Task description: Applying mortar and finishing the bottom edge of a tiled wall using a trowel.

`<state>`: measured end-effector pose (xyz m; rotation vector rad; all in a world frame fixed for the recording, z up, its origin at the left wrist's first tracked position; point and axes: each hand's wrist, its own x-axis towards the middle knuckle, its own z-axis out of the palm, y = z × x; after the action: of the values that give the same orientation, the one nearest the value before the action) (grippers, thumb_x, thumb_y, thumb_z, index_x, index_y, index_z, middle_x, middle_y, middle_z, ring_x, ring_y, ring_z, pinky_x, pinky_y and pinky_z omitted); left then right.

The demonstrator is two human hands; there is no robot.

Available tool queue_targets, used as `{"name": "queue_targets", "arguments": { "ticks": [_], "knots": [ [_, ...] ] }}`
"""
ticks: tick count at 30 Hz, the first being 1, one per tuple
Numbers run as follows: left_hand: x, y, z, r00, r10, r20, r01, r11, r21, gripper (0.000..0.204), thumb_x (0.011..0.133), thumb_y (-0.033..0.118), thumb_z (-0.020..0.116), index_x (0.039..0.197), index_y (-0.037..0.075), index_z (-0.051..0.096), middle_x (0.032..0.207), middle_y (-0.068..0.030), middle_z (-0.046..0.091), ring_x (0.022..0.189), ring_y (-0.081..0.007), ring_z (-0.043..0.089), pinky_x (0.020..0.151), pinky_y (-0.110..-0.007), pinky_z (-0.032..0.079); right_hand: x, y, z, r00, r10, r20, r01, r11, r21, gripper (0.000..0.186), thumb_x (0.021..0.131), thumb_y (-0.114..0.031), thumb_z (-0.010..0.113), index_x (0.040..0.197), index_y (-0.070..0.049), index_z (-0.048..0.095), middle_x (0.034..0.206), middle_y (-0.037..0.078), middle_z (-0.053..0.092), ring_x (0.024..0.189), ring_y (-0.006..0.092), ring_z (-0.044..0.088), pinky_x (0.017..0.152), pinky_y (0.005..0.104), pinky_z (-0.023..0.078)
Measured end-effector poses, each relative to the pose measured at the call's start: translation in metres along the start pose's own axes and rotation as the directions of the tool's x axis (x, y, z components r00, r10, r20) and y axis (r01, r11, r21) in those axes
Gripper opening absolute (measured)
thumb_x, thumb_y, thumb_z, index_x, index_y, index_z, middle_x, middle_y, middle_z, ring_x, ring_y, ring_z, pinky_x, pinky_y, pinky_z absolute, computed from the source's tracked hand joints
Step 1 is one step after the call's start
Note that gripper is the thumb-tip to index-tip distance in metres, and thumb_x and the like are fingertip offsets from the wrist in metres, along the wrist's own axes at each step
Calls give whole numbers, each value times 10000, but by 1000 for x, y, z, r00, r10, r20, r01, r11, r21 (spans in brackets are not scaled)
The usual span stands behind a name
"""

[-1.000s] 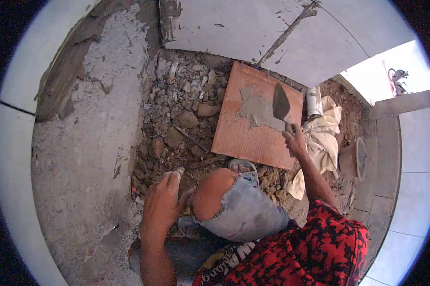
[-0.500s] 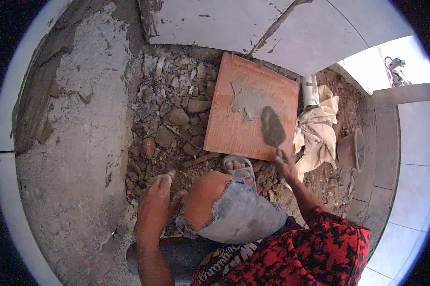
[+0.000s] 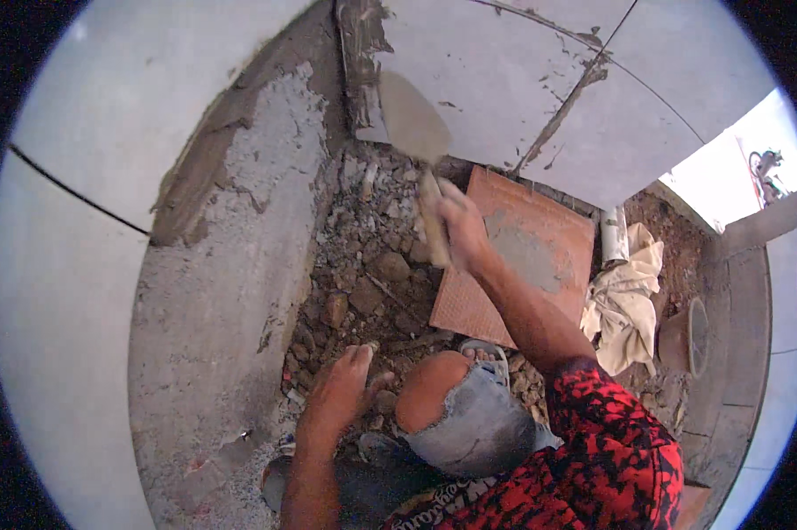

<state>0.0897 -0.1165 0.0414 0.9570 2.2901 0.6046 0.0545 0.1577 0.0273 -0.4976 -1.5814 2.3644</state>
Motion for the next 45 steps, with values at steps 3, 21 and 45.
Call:
{"name": "queue_targets", "arguments": {
  "ticks": [3, 21, 45],
  "knots": [
    [-6, 12, -8, 999, 15, -32, -13, 997, 71, 501, 835, 343, 538, 1168, -19, 444, 1135, -239, 496, 1007, -385, 510, 855, -424, 422, 39, -35, 46, 991, -114, 75, 115, 993, -13, 251, 849, -149, 496, 1063, -18, 471, 747, 60, 550, 561, 147, 529, 475, 285, 448],
    [-10, 11, -10, 999, 44, -25, -42, 998, 56, 512, 834, 342, 534, 1175, -27, 440, 1128, -248, 500, 1017, -391, 506, 855, -442, 419, 19, -134, 112, 890, -427, 159, 456, 824, -336, 341, 758, -174, 620, 1022, 22, 531, 788, 89, 568, 664, 149, 548, 455, 298, 445],
    [-7, -9, 12, 986, 107, -131, -103, 994, 36, 464, 828, 311, 550, 1112, -47, 470, 1057, -256, 528, 965, -405, 525, 828, -451, 432, -61, -88, 121, 882, -408, 235, 458, 859, -229, 445, 803, -146, 578, 1170, 39, 408, 826, 99, 549, 679, 141, 551, 524, 268, 473]
  ]
}}
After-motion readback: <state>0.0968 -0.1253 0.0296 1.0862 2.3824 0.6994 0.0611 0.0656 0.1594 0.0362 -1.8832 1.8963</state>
